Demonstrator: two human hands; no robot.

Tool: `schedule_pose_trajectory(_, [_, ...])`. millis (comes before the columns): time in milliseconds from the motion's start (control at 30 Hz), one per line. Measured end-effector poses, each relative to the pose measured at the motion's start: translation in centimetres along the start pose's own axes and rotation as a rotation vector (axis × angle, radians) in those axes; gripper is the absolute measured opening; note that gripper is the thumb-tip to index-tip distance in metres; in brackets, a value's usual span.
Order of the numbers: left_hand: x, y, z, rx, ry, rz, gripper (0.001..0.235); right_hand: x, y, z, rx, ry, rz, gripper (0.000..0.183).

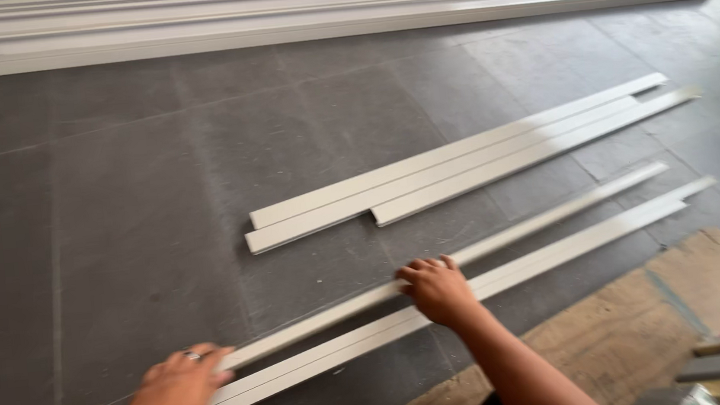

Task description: The person arranges several long white metal strips on a tiled floor and stacks them. They then open a small box of hardware, select metal clips, and use a hammer to attach these clips to the ends of the metal strips one by one.

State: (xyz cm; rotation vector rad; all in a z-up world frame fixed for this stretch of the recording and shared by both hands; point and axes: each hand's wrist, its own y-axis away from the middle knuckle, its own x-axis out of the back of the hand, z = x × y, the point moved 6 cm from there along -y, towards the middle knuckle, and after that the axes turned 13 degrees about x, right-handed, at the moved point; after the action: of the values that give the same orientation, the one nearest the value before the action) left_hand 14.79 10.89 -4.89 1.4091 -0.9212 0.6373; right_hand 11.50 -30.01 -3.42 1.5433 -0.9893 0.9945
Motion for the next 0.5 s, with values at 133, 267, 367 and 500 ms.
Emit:
schedule_pose_trajectory(133, [0.9,5.6,7.7,-0.148,-0.108,-0.065,0.110,1.2,1.8,0.1,-0.017,0.009,-0.097,0.043])
schedule_pose_trajectory(267, [0.7,4.6,8.9,-0.152,0.003,0.100,0.090,1.9,2.3,0.6,-0.074,-0.073,-0.045,0.050])
schedule_pose_trajectory(367, [-1.1,3.4,8.4,-0.154,0.076,0.149,0.081,0.9,1.4,0.7,-0.023,-0.052,0.055,0.053])
schedule_pose_trajectory(500, [-1.4,2.0,6.9,-0.084,0.085,0.098,0.080,0.0,-0.1,0.0,0.069,0.022,0.151,0.056])
